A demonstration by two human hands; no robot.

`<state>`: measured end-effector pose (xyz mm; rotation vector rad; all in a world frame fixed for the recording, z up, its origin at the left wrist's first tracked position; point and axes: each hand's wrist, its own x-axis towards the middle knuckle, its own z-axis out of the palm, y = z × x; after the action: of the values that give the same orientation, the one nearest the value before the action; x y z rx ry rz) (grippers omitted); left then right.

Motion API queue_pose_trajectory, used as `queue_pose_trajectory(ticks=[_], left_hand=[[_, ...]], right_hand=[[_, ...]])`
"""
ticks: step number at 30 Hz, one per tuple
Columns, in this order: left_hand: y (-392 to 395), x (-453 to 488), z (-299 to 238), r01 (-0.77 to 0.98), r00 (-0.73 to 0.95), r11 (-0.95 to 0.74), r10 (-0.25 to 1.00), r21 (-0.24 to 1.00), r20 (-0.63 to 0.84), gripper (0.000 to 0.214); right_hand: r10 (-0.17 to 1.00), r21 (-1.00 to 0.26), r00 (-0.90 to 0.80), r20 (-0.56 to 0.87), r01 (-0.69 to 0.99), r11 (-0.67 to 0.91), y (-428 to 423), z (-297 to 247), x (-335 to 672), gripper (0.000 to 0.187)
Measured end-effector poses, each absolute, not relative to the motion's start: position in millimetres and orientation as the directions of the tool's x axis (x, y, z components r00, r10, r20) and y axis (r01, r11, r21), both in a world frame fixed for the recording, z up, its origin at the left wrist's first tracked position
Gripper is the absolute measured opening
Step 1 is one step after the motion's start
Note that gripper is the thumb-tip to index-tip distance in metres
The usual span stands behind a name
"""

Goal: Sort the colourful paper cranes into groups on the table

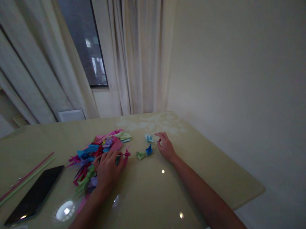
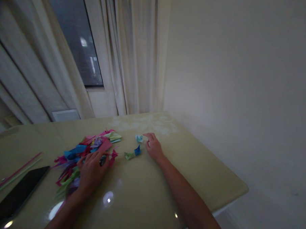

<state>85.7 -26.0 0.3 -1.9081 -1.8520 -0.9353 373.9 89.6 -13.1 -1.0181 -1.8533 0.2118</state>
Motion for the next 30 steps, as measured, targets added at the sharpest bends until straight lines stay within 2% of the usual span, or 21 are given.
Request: queue_pose_trajectory(ticks=[3,7,11,13,15,17,19,22,25,27,30], left_hand=[[-27,91,1,0.957,-0.085,-0.133,0.718,0.256,0.691,0.018],[-32,97,0,0.919,0.002,-0.304,0.643,0.252,0.766,0.018],[-35,100,-2,0.866,0.095,-0.447,0.585,0.223,0.805,0.02],[-33,99,-3,0.85,0.098,-0.47,0.584,0.237,0.806,0.021],[-31,96,-3,0.858,0.095,-0.449,0.613,0.247,0.784,0.023],[-30,93,-5,0.901,0.105,-0.376,0.674,0.217,0.731,0.025],[-30,92,-7,0.948,0.118,-0.279,0.749,0.15,0.652,0.031],[-31,92,-10,0.977,0.132,-0.199,0.837,0.071,0.531,0.036],[-30,90,-11,0.977,0.142,-0.198,0.882,0.079,0.45,0.028],[-30,88,-9,0.976,0.116,-0.186,0.887,0.116,0.446,0.027],[-30,84,-4,0.964,0.082,-0.196,0.86,0.177,0.504,0.025]], right_hand=[[0.634,-0.501,-0.157,0.757,0.484,0.718,57,-2,358,0.026],[0.543,-0.441,-0.401,0.738,0.323,0.837,20,7,319,0.025],[0.492,-0.407,-0.444,0.749,0.277,0.87,10,3,300,0.014],[0.522,-0.443,-0.384,0.761,0.28,0.852,15,2,306,0.013],[0.606,-0.54,-0.247,0.757,0.286,0.791,28,3,322,0.014],[0.724,-0.68,-0.061,0.687,0.299,0.67,47,4,344,0.015],[0.831,-0.795,0.08,0.55,0.356,0.492,70,3,366,0.015],[0.867,-0.823,0.152,0.475,0.427,0.376,100,-6,388,0.015],[0.876,-0.813,0.187,0.444,0.495,0.306,113,-20,396,0.012],[0.876,-0.802,0.204,0.438,0.528,0.278,113,-26,398,0.012],[0.856,-0.787,0.247,0.455,0.56,0.258,100,-21,401,0.024]])
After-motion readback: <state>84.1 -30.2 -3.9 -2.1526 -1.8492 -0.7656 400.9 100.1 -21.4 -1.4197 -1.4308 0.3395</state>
